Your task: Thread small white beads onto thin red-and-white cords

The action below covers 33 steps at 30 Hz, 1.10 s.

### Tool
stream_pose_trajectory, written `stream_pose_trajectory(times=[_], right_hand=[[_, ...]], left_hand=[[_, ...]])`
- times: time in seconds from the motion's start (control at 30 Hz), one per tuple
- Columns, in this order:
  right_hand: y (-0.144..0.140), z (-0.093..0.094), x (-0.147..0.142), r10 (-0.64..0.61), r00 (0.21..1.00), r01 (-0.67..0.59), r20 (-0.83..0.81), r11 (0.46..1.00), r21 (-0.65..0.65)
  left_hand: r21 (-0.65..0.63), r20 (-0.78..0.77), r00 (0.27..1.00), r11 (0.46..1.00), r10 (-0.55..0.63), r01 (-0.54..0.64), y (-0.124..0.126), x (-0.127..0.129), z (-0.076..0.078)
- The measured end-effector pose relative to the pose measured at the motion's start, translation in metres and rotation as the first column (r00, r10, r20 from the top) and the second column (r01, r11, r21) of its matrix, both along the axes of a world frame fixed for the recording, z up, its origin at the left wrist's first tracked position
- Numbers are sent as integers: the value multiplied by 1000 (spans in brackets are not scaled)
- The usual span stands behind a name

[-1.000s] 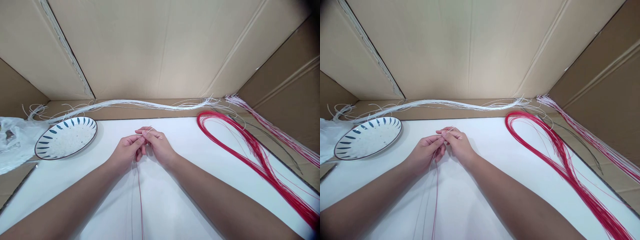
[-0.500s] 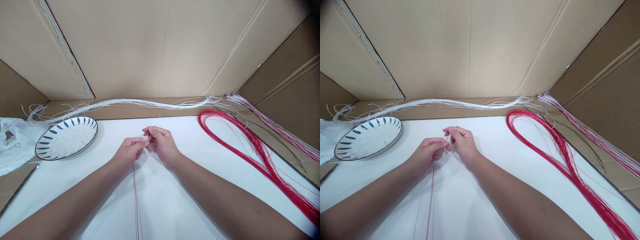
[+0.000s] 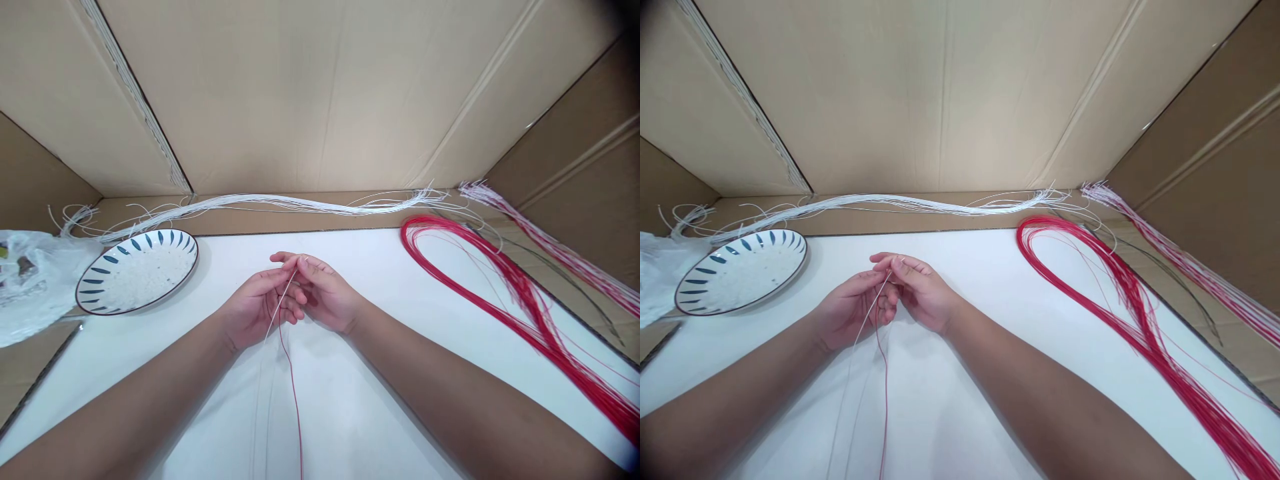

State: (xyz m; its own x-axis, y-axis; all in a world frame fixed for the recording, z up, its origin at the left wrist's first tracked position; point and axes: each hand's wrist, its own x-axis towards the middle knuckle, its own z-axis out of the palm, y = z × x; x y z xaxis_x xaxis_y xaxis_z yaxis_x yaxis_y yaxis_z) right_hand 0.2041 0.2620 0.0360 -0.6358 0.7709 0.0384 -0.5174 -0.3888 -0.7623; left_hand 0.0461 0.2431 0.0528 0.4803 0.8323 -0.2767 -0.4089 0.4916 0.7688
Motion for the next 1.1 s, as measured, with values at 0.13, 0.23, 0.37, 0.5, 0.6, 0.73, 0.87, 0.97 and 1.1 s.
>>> stream_pose_trajectory(times=[0.13,0.23,0.37,0.5,0.6,0.73,0.87,0.97,1.1], right_hand=[[0,2,2,-12,1000,12,-22,1000,-10],[-1,4,2,28,1000,-28,3,1000,5],[1,4,0,-58,998,60,37,996,-65],[4,2,-4,-206,978,209,42,975,-80],[3,2,-7,-225,973,228,55,972,-59],[3,1,-9,-273,960,277,61,959,-62],[5,-2,-7,-373,922,382,103,921,-77],[6,-2,-5,-402,908,412,121,908,-77],[6,-1,-5,-416,900,428,129,900,-86]], left_hand=[[-13,3,1000,1000,-4,4,-3,2,3],[13,-29,999,1000,18,-17,-5,5,5],[127,-111,981,981,159,-144,-5,8,2],[261,-207,905,912,372,-316,-3,9,-3],[313,-257,870,888,420,-337,-2,9,-5],[320,-295,865,895,406,-311,-1,9,-4],[308,-303,870,903,390,-298,1,7,-3],[297,-294,870,903,396,-311,1,7,-1],[282,-280,873,903,399,-323,2,7,0]])
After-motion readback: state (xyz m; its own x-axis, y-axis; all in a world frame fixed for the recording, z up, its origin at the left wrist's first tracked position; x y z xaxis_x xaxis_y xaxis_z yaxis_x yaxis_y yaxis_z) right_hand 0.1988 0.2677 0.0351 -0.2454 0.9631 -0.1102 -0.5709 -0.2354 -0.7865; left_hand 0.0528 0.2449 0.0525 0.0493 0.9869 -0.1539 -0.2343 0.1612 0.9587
